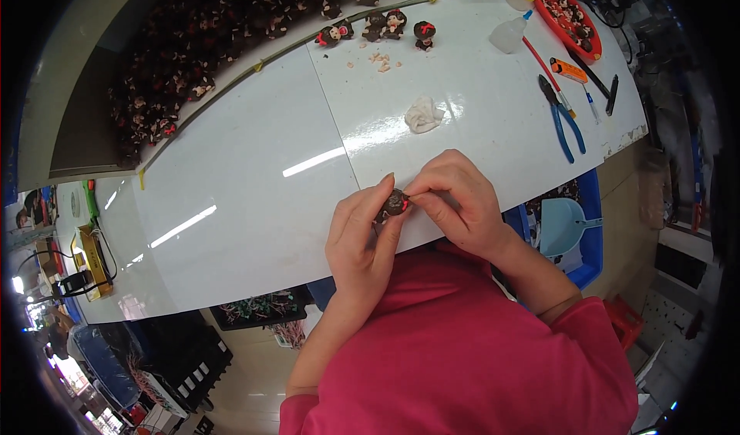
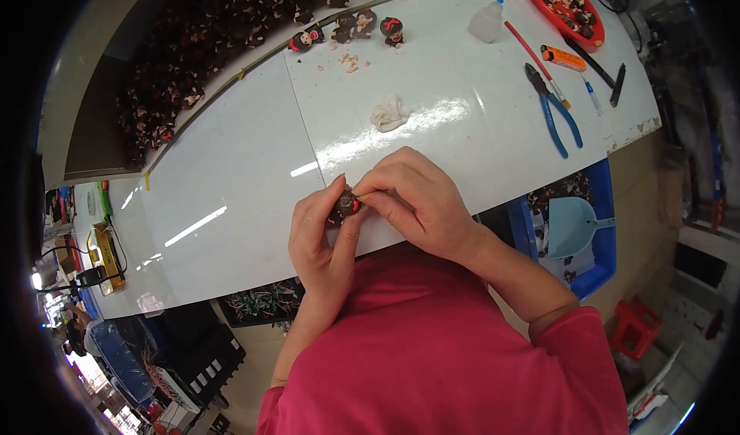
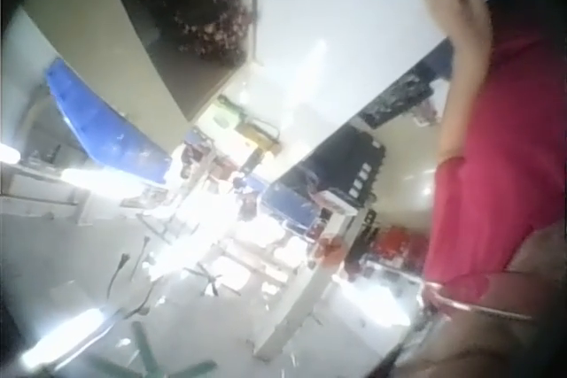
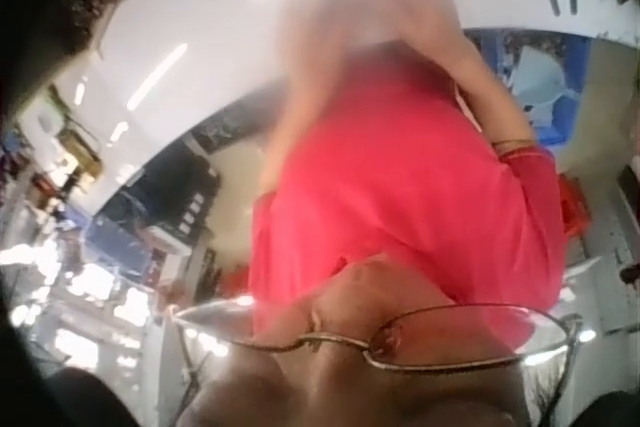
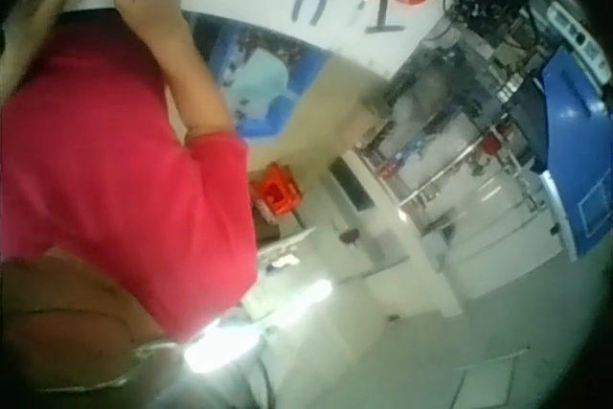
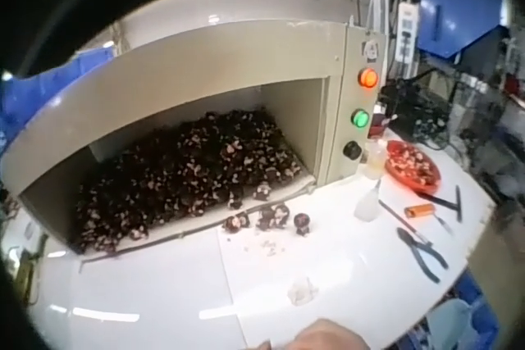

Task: The person assembles small toy figurines by applying glue from a glue bottle to small parts and joining them together by hand.

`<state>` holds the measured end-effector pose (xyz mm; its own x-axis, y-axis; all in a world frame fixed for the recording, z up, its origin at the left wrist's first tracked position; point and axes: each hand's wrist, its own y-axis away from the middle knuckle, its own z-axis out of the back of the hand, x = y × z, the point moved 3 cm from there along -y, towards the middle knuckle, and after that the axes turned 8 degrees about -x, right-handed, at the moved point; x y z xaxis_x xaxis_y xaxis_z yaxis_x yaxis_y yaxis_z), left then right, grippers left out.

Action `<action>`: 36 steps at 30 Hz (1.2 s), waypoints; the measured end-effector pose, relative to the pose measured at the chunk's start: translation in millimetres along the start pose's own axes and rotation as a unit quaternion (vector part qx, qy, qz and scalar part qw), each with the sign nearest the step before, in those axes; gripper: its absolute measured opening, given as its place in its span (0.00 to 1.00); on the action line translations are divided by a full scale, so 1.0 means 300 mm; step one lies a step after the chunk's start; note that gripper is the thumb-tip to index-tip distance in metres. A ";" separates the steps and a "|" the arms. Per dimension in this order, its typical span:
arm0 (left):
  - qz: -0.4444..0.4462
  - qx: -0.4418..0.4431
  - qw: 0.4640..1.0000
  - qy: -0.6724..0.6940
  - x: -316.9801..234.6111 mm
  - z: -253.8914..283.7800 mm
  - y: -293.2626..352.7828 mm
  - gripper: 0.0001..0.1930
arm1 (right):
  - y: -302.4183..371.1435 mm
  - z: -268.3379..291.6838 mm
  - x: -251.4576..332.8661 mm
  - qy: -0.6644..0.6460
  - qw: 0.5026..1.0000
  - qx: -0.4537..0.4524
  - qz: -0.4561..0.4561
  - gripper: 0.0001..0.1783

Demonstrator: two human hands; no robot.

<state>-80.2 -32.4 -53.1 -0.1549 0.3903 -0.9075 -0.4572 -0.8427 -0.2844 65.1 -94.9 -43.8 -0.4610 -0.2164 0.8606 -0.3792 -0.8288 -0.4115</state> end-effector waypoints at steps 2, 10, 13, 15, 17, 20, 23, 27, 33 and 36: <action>0.002 0.003 1.000 -0.001 0.016 0.006 0.004 0.22 | 0.005 -0.015 -0.005 0.023 1.000 0.006 0.004 0.07; -0.017 0.018 1.000 -0.018 0.018 0.024 0.001 0.20 | 0.006 -0.031 -0.002 0.033 0.999 0.013 0.014 0.08; 0.039 -0.012 0.999 0.035 0.021 0.017 0.011 0.19 | 0.003 -0.030 0.011 -0.021 1.000 0.004 -0.015 0.09; 0.062 -0.019 0.996 0.066 0.014 0.020 0.021 0.19 | 0.009 -0.020 0.017 -0.024 1.000 -0.008 -0.006 0.10; 0.085 -0.027 0.991 0.096 -0.003 0.026 0.023 0.19 | 0.015 -0.008 0.022 -0.027 0.999 -0.020 0.004 0.10; 0.189 -0.017 0.958 0.215 -0.032 0.045 0.009 0.18 | 0.025 -0.004 0.042 -0.038 0.999 -0.018 0.002 0.12; 0.247 0.022 0.929 0.274 -0.057 0.057 -0.016 0.18 | 0.016 -0.008 0.053 -0.040 0.999 -0.013 -0.001 0.16; 0.256 0.033 0.927 0.272 -0.081 0.035 -0.017 0.17 | 0.003 -0.003 0.069 -0.024 0.998 -0.002 0.054 0.22; 0.280 0.049 0.911 0.300 -0.084 -0.007 -0.025 0.16 | 0.005 0.004 0.055 -0.018 0.997 0.005 0.072 0.27; 0.267 0.039 0.912 0.309 -0.079 -0.025 -0.024 0.16 | 0.018 -0.003 0.037 -0.020 0.999 0.003 0.047 0.28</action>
<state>-66.7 -38.3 -31.9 0.1379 -0.3717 -0.9181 -0.5250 -0.8134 0.2505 57.1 -101.3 -37.0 -0.4618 -0.3137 0.8297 -0.3312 -0.8067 -0.4894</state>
